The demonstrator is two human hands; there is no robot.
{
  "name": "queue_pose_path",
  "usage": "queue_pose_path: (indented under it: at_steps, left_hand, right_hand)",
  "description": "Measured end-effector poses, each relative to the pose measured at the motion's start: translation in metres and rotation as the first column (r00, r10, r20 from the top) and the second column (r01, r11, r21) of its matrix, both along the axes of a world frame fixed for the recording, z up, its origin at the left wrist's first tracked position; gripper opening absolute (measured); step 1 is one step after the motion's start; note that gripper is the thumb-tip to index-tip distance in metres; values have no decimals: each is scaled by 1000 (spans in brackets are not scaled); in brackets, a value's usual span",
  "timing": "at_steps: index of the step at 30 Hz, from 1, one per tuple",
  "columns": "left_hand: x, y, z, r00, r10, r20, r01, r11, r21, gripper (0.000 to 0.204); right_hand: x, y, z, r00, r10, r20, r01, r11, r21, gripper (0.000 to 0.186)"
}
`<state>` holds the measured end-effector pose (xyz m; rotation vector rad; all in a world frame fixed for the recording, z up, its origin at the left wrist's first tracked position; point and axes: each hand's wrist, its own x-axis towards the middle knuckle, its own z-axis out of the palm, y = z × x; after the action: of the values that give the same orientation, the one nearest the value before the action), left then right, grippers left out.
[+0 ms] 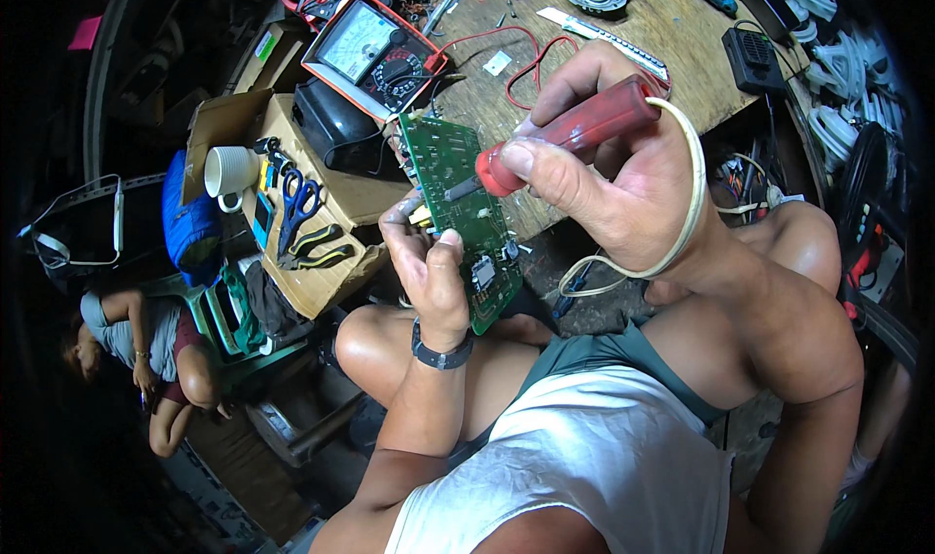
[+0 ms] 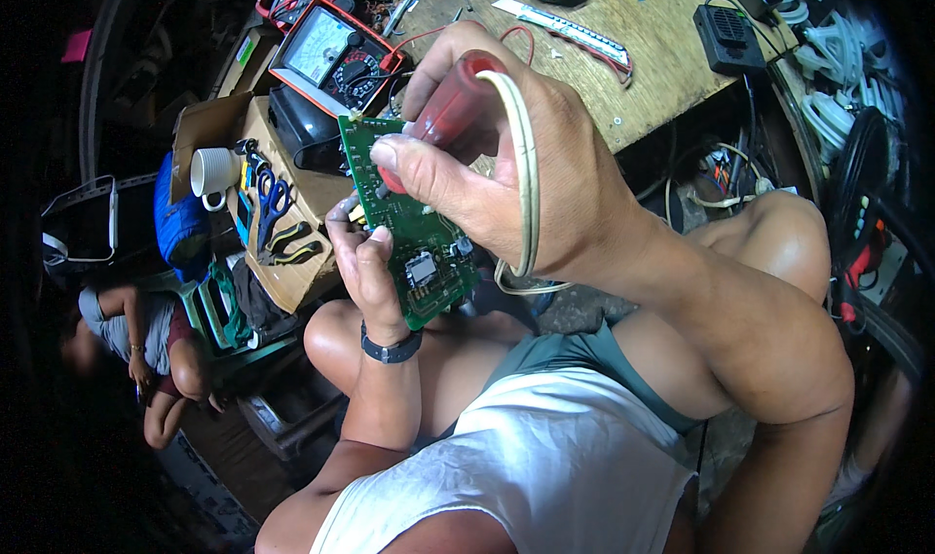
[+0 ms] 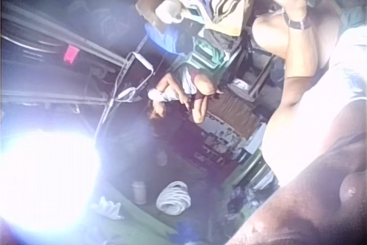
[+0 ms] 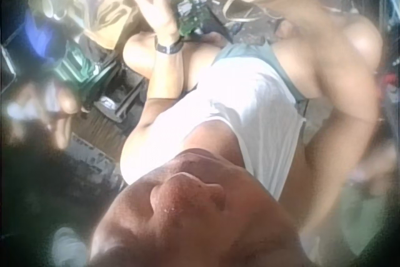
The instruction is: The person tests a green circuit board with a multimeter and uses a soldering iron to apply solder to components on the board.
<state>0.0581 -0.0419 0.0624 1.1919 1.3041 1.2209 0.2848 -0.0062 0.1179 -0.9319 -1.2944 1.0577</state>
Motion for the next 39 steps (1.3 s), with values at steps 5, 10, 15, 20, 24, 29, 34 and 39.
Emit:
queue_pose_path:
  at_steps: [5,10,15,20,24,29,34,39]
  left_hand:
    - [-4,1,0,1000,-4,-13,4,1000,2,57]
    - [0,1,1,1000,-17,22,18,1000,-8,57]
    - [-2,2,0,1000,-15,-7,15,1000,7,58]
    - [1,1,2,1000,-9,16,9,1000,-13,58]
    - [1,1,1,1000,-12,22,12,1000,-18,58]
    - [5,0,4,1000,7,-3,-7,999,-33,58]
    - [8,1,-2,1000,-3,8,2,999,52,58]
    - [17,2,0,999,6,-52,0,994,109,57]
  right_hand:
    - [-4,2,-3,1000,-11,-12,11,999,46,25]
    - [-2,1,1,1000,5,20,-5,1000,-2,25]
    - [-5,3,0,1000,9,4,-9,1000,22,25]
    - [-3,3,2,1000,11,12,-11,1000,19,28]
    - [-4,3,1,1000,15,-3,-15,1000,13,28]
    - [-3,1,6,1000,22,15,-22,1000,-22,25]
    - [-3,3,20,975,3,223,-54,974,221,26]
    - [-3,4,24,968,-19,251,-66,944,324,29]
